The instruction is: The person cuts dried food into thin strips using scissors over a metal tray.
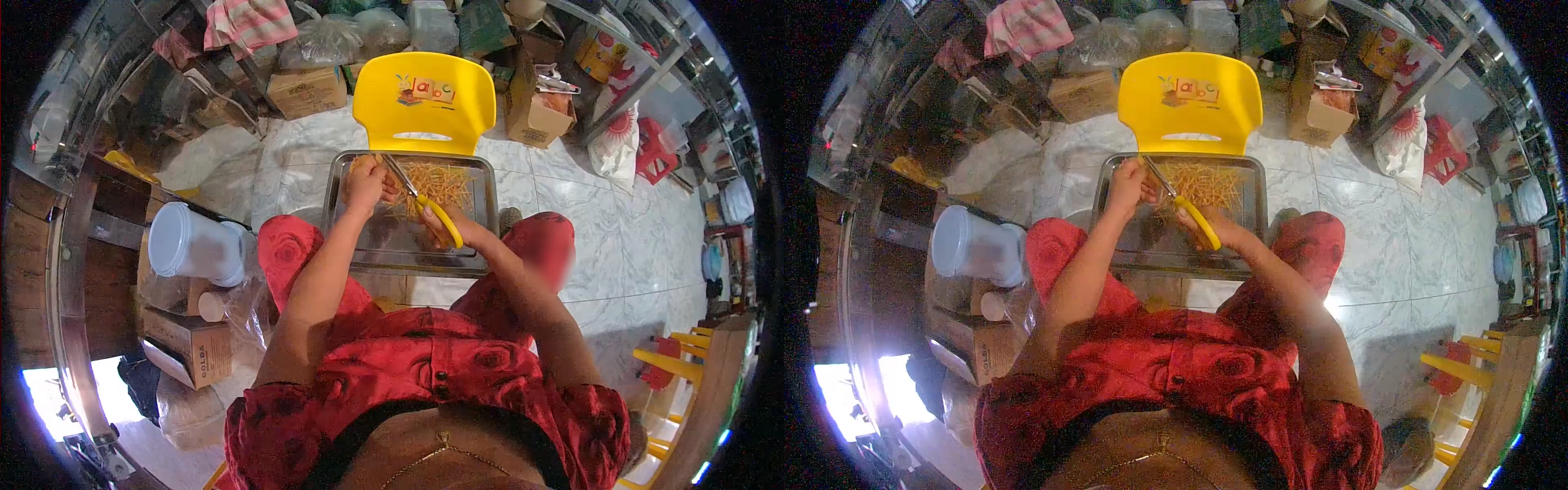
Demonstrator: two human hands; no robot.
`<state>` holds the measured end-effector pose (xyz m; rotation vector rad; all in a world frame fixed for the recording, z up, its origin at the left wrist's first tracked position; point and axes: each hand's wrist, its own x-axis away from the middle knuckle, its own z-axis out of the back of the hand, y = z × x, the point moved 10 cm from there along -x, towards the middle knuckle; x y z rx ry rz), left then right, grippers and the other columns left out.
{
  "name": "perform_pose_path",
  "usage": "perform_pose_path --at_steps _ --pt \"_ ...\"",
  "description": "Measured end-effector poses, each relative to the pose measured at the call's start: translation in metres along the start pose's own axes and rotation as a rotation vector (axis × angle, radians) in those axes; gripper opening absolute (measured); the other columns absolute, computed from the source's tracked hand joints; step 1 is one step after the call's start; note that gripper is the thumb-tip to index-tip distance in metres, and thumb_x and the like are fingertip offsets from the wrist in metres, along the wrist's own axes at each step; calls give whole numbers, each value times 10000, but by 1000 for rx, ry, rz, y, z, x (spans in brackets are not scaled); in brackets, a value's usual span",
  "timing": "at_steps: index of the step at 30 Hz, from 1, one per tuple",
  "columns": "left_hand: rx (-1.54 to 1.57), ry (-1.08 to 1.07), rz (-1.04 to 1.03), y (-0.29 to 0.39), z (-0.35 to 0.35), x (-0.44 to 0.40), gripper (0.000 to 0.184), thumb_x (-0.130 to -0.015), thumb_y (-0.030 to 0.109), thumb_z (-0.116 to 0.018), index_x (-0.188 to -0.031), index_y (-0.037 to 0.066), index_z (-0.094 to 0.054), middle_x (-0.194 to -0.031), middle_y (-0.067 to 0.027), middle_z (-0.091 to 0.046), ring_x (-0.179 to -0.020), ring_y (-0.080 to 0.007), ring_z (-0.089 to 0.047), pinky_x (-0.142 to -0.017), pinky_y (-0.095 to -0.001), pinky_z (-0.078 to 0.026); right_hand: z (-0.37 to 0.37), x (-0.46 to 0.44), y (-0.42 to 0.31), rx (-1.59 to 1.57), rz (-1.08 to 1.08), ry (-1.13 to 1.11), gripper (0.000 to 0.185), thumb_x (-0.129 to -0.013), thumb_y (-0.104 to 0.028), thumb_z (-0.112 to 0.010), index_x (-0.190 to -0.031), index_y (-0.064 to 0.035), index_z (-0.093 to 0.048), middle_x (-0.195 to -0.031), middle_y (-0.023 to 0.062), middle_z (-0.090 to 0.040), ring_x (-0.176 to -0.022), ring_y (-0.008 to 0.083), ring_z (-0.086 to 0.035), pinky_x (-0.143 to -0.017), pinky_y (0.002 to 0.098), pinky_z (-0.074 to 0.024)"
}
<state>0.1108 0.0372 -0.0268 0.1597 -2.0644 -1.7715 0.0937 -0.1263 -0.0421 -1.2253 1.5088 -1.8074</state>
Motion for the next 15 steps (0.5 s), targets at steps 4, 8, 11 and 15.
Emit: perform_pose_path --at_steps 4,8,11,15 --pt "-24 3 -40 7 3 -3 141 -898 130 -415 -884 6 -480 -667 -122 -565 -505 -196 -587 -405 -275 -480 7 -6 7 210 43 17 448 -865 -462 -481 -910 -19 -525 -529 42 -477 -517 141 -495 -482 284 -400" --pt "98 35 -61 15 6 -2 144 -895 138 -436 -900 3 -487 -664 -120 -558 -500 -188 -587 -404 -258 -476 5 12 -33 229 126 126 406 -870 -430 -486 -881 -26 -526 -530 46 -481 -542 144 -490 -509 294 -391" --pt "89 41 -40 18 10 -1 155 -890 144 -456 -920 -5 -488 -665 -108 -544 -497 -182 -586 -400 -253 -475 6 16 -52 169 229 128 377 -876 -410 -482 -880 -36 -528 -546 47 -490 -520 141 -488 -485 296 -386" --pt "101 51 -47 21 9 0 160 -887 142 -463 -929 -11 -485 -668 -95 -529 -491 -176 -580 -401 -250 -475 1 12 -34 321 83 52 387 -880 -418 -469 -885 -36 -532 -569 45 -504 -488 148 -494 -459 293 -378"
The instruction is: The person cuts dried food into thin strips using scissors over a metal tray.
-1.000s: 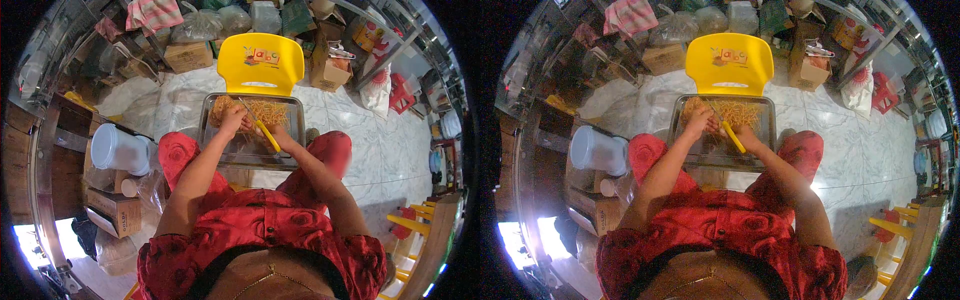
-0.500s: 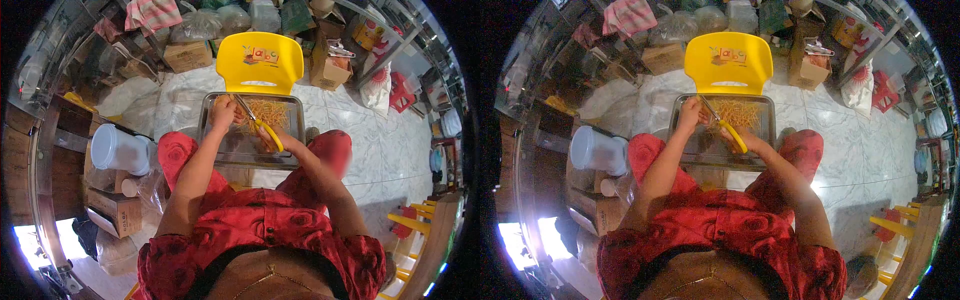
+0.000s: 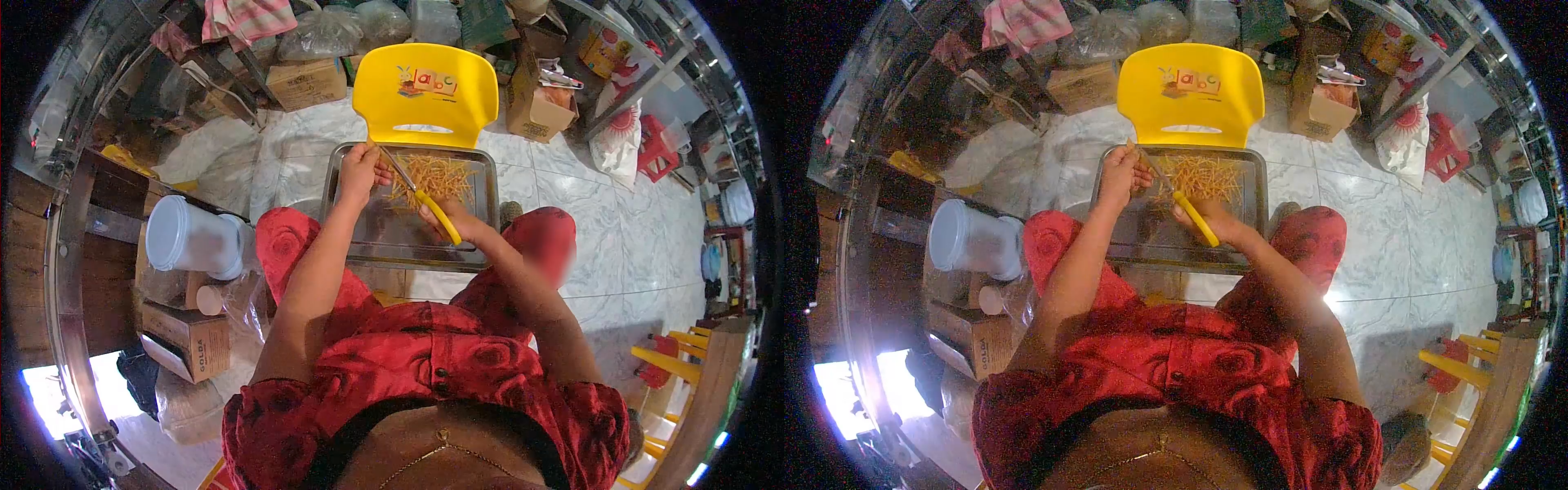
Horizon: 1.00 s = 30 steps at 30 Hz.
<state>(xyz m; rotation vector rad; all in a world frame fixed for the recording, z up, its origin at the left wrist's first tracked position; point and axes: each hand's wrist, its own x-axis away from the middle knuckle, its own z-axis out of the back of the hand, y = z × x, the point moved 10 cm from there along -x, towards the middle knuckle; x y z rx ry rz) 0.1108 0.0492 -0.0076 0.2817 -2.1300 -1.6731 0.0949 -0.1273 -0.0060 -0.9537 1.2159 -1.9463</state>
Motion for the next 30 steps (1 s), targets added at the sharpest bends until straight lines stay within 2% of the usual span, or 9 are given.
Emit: perform_pose_path --at_steps 5,8,13,20,23,25,30 --pt "-14 31 -57 -1 4 -3 166 -885 146 -475 -920 -16 -489 -655 -85 -523 -482 -164 -572 -400 -248 -474 -4 0 8 3 -60 -45 445 -869 -452 -473 -895 -13 -541 -577 61 -517 -485 166 -506 -460 295 -386" --pt "2 55 -41 -4 5 -2 173 -883 151 -485 -911 -20 -487 -650 -85 -523 -478 -162 -570 -395 -253 -472 1 0 -1 52 57 39 489 -857 -482 -478 -915 -1 -544 -576 59 -515 -484 159 -502 -462 292 -390" --pt "27 84 -53 -2 6 0 174 -888 160 -484 -908 -13 -475 -650 -84 -525 -481 -160 -570 -388 -255 -471 -4 1 17 -70 -114 6 490 -839 -524 -483 -835 -39 -545 -540 33 -479 -477 135 -489 -448 275 -369" --pt "81 63 -52 -3 6 0 171 -897 168 -468 -906 -3 -466 -657 -80 -528 -500 -160 -575 -400 -255 -478 -7 -3 16 -76 -62 -35 486 -840 -528 -479 -781 -47 -523 -524 17 -462 -467 120 -464 -432 279 -349" --pt "103 45 -45 -1 2 -1 170 -896 167 -468 -900 -3 -470 -660 -79 -528 -501 -157 -574 -400 -252 -477 -9 -4 27 -108 -119 -24 467 -850 -507 -477 -782 -47 -522 -527 16 -466 -468 120 -458 -431 284 -342" --pt "79 46 -57 2 2 2 167 -894 166 -470 -894 -1 -473 -658 -77 -527 -499 -155 -573 -400 -250 -476 -4 -5 10 -141 46 46 449 -857 -486 -481 -795 -45 -531 -535 16 -473 -481 121 -461 -438 282 -341" --pt "30 53 -88 1 4 0 163 -889 163 -477 -877 0 -480 -648 -71 -526 -490 -149 -568 -399 -246 -473 -8 -7 28 -114 -68 2 446 -857 -476 -491 -812 -36 -541 -542 17 -477 -495 117 -463 -450 275 -348"
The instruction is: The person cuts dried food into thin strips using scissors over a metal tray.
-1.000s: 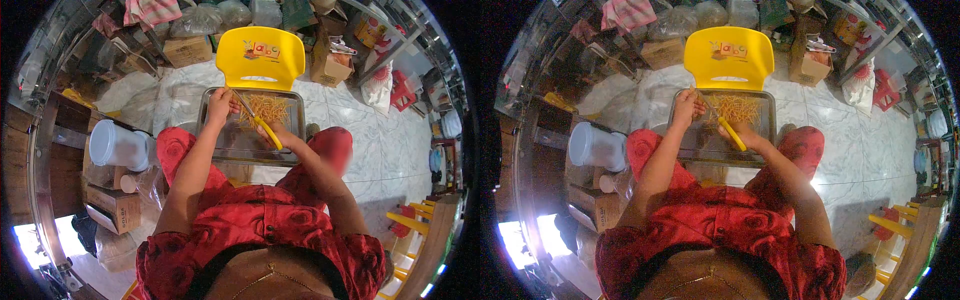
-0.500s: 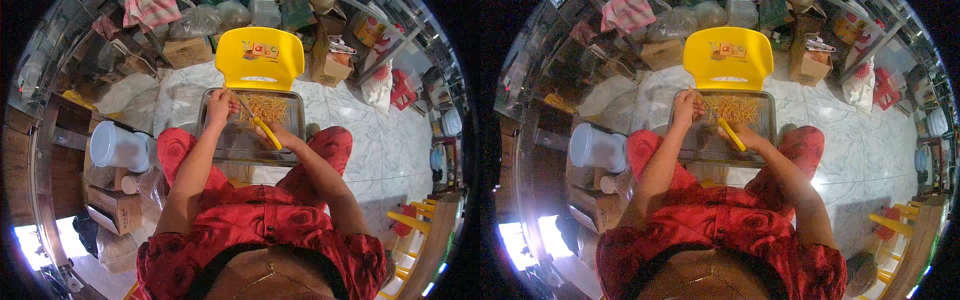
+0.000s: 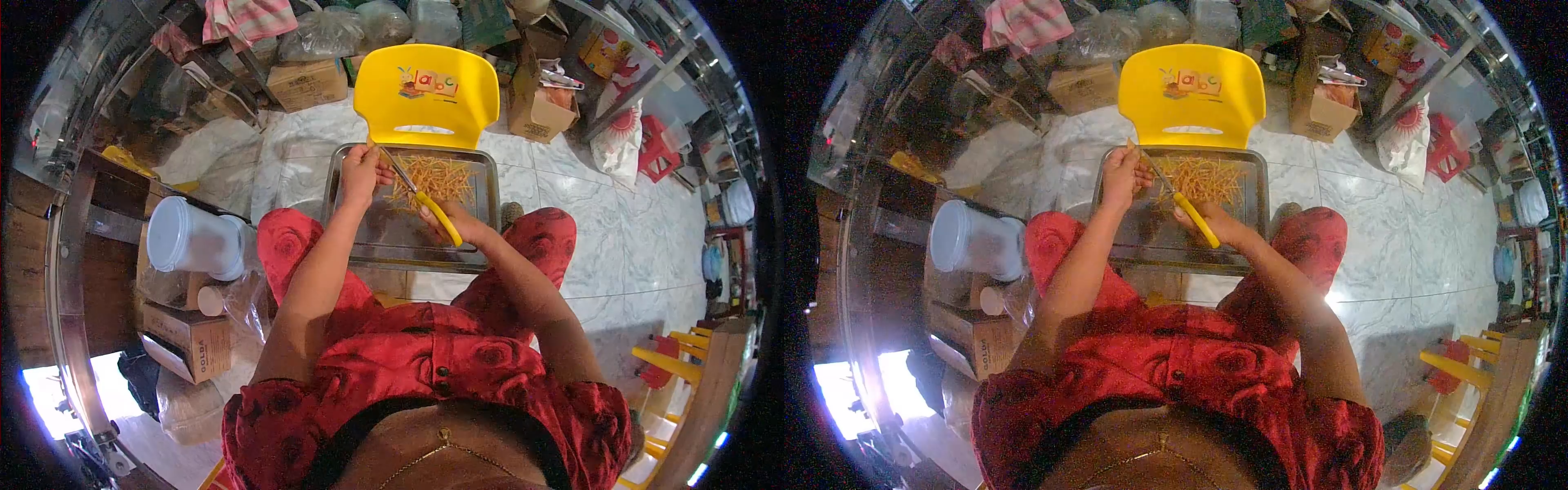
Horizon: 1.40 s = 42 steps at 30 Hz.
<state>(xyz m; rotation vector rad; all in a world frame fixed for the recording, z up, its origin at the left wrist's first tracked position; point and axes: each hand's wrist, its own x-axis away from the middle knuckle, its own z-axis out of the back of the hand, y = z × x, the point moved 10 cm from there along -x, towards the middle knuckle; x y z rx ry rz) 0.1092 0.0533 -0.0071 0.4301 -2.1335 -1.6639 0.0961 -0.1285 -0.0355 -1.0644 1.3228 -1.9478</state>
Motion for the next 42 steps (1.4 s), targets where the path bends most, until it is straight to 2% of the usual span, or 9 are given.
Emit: perform_pose_path --at_steps 7,14,17,22,32,35,38,41,42 --pt "2 38 1 0 2 -2 170 -886 162 -483 -890 -8 -481 -639 -75 -524 -471 -150 -560 -385 -240 -465 -1 -2 -1 -26 38 -15 480 -847 -491 -498 -716 -31 -529 -512 29 -485 -440 142 -469 -428 288 -360" --pt "9 69 -27 1 4 -1 170 -884 158 -494 -947 3 -466 -643 -78 -525 -472 -156 -561 -387 -249 -469 0 -7 11 52 11 -16 491 -841 -503 -499 -688 -38 -537 -537 45 -506 -455 144 -486 -438 289 -370" --pt "31 70 -34 -1 5 -2 170 -884 160 -494 -956 9 -462 -644 -79 -525 -472 -157 -562 -389 -253 -473 1 -3 3 10 -14 -12 527 -833 -533 -486 -704 -26 -555 -547 74 -521 -493 167 -511 -464 316 -387" --pt "53 55 -20 -3 5 -3 170 -884 159 -492 -947 3 -467 -644 -80 -525 -475 -161 -566 -392 -257 -479 4 -6 4 146 17 8 583 -827 -571 -451 -749 -6 -573 -562 106 -534 -553 211 -541 -513 358 -408" --pt "28 22 -22 -4 4 -3 170 -887 159 -484 -927 -6 -477 -640 -79 -531 -474 -163 -569 -381 -254 -467 -1 -2 7 112 -54 -50 551 -845 -543 -444 -769 -12 -569 -560 86 -527 -536 172 -526 -504 332 -402" --pt "49 38 9 -3 2 1 169 -890 165 -479 -920 -2 -478 -636 -77 -533 -475 -160 -570 -378 -247 -460 2 4 -15 121 58 -20 541 -848 -536 -443 -801 -11 -564 -557 87 -522 -532 179 -520 -509 333 -400" --pt "57 6 -1 -4 1 0 169 -892 171 -475 -910 3 -477 -634 -77 -535 -482 -160 -572 -384 -246 -461 1 1 -7 172 12 -62 536 -848 -537 -443 -824 -13 -558 -580 93 -526 -544 188 -524 -513 341 -398" --pt "43 -4 -1 -7 1 -1 159 -891 156 -472 -930 2 -482 -644 -82 -544 -484 -161 -574 -386 -246 -464 -3 1 -2 210 -31 -96 563 -846 -552 -428 -863 -9 -574 -676 144 -577 -638 239 -569 -575 367 -421" --pt "43 -4 0 -9 1 0 159 -891 156 -472 -930 2 -482 -644 -82 -544 -484 -161 -574 -386 -246 -464 -3 -2 -2 249 15 -76 579 -843 -561 -421 -889 -5 -578 -736 166 -594 -694 264 -580 -615 378 -429"
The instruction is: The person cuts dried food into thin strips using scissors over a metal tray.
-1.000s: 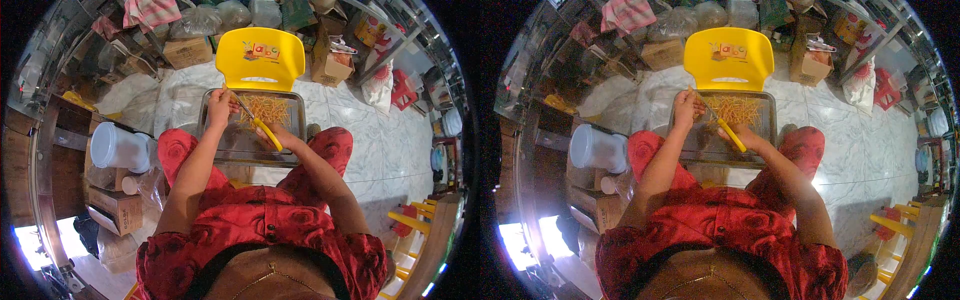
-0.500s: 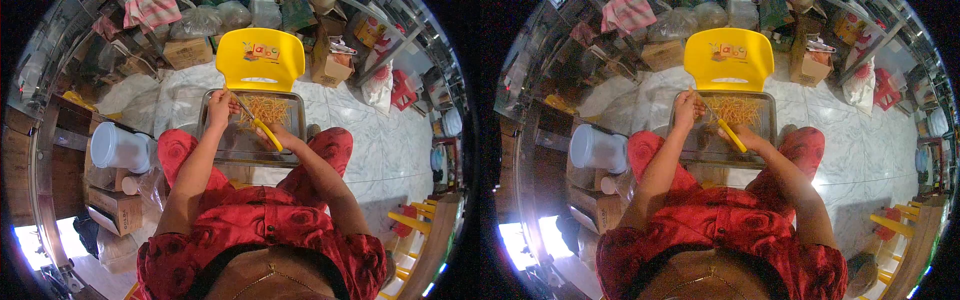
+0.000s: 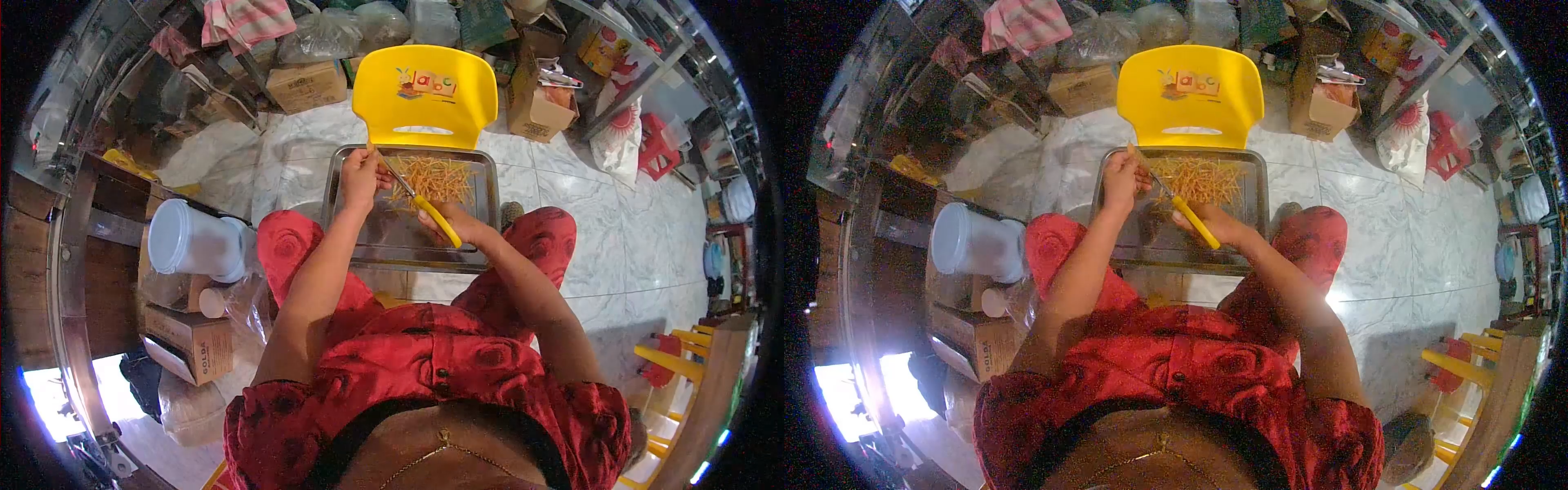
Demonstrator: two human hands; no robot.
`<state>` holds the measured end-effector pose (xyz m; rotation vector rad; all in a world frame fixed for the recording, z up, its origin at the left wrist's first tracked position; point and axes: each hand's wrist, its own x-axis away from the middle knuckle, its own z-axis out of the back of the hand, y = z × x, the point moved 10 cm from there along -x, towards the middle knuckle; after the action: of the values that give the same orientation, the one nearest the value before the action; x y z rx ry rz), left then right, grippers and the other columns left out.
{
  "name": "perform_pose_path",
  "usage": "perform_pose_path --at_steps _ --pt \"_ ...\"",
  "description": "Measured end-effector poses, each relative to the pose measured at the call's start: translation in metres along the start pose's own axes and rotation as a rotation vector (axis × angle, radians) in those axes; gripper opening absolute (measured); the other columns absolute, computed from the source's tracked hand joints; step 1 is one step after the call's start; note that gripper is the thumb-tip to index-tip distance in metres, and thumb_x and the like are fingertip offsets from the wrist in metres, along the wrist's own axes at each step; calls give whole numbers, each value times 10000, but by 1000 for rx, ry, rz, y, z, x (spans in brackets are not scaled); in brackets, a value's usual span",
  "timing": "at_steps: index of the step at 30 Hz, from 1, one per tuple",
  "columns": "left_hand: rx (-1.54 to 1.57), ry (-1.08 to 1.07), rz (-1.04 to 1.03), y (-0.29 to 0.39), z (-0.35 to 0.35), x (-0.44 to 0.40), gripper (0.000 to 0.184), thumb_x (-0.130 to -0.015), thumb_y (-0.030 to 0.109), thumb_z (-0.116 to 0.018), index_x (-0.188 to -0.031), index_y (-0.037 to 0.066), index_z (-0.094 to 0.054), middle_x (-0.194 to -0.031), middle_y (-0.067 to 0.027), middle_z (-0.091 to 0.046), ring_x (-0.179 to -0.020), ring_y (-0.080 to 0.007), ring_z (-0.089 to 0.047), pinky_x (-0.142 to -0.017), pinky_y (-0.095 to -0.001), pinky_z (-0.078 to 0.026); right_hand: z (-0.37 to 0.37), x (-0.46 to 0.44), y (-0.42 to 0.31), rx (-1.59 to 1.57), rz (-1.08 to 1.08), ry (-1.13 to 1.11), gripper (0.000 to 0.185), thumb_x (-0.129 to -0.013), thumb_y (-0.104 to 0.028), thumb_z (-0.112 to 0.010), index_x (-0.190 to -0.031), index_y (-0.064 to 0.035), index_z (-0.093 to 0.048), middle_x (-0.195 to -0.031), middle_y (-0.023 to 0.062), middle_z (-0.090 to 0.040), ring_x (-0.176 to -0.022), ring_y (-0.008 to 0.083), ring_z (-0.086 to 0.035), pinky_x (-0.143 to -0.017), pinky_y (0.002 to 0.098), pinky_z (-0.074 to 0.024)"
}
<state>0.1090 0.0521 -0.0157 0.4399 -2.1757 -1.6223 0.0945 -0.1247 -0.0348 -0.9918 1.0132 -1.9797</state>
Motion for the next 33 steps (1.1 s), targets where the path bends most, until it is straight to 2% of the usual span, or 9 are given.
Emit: perform_pose_path --at_steps 2,4,5,8,10,14,19,22,33 --pt "-94 82 23 -4 5 2 152 -887 137 -472 -961 6 -492 -639 -83 -555 -469 -157 -568 -379 -246 -463 0 -1 -3 41 42 24 597 -841 -569 -415 -915 -1 -583 -796 187 -610 -750 290 -592 -656 390 -436" --pt "-122 97 15 -3 4 4 153 -885 132 -473 -974 9 -496 -632 -80 -557 -462 -154 -565 -376 -245 -462 -1 2 -10 -23 77 14 441 -876 -461 -456 -969 -34 -508 -561 31 -512 -476 119 -523 -435 265 -393" --pt "-150 112 6 -2 6 5 156 -884 126 -475 -986 11 -500 -626 -78 -560 -454 -151 -562 -372 -245 -461 -1 4 -13 -23 76 13 441 -876 -461 -456 -969 -34 -508 -561 31 -512 -476 119 -523 -435 265 -393" --pt "-159 132 -26 -5 8 4 152 -881 129 -480 -970 9 -509 -619 -75 -564 -445 -149 -560 -364 -249 -461 0 10 -21 29 18 8 504 -856 -496 -469 -1020 -21 -509 -595 59 -534 -511 146 -544 -476 284 -419" --pt "-177 139 -17 -6 8 6 148 -880 126 -478 -960 6 -512 -622 -76 -566 -445 -151 -561 -359 -252 -461 3 13 -27 162 9 33 651 -805 -613 -429 -1007 -7 -551 -916 243 -589 -889 370 -564 -760 411 -433" --pt "-191 145 15 -11 8 7 135 -877 113 -472 -930 -1 -519 -629 -85 -573 -445 -161 -563 -348 -263 -463 1 2 -7 225 76 128 676 -789 -635 -427 -1027 -12 -536 -913 239 -589 -888 379 -563 -759 422 -434" --pt "-201 151 52 -31 15 1 127 -873 93 -455 -921 -8 -516 -633 -94 -574 -453 -175 -568 -354 -271 -463 0 5 -3 329 -80 11 660 -788 -607 -470 -1026 7 -516 -882 233 -594 -854 367 -575 -730 411 -435" --pt "-195 136 70 -37 14 0 135 -872 95 -447 -922 -11 -512 -635 -99 -575 -462 -181 -574 -357 -275 -461 4 5 6 375 -122 69 670 -773 -621 -479 -1001 7 -524 -882 236 -593 -857 370 -574 -730 418 -435" --pt "-187 104 164 -53 12 2 137 -889 118 -414 -928 9 -489 -671 -112 -581 -492 -193 -588 -369 -283 -469 -2 -4 29 375 -115 33 678 -740 -629 -511 -946 15 -567 -864 243 -597 -843 381 -578 -725 431 -440"
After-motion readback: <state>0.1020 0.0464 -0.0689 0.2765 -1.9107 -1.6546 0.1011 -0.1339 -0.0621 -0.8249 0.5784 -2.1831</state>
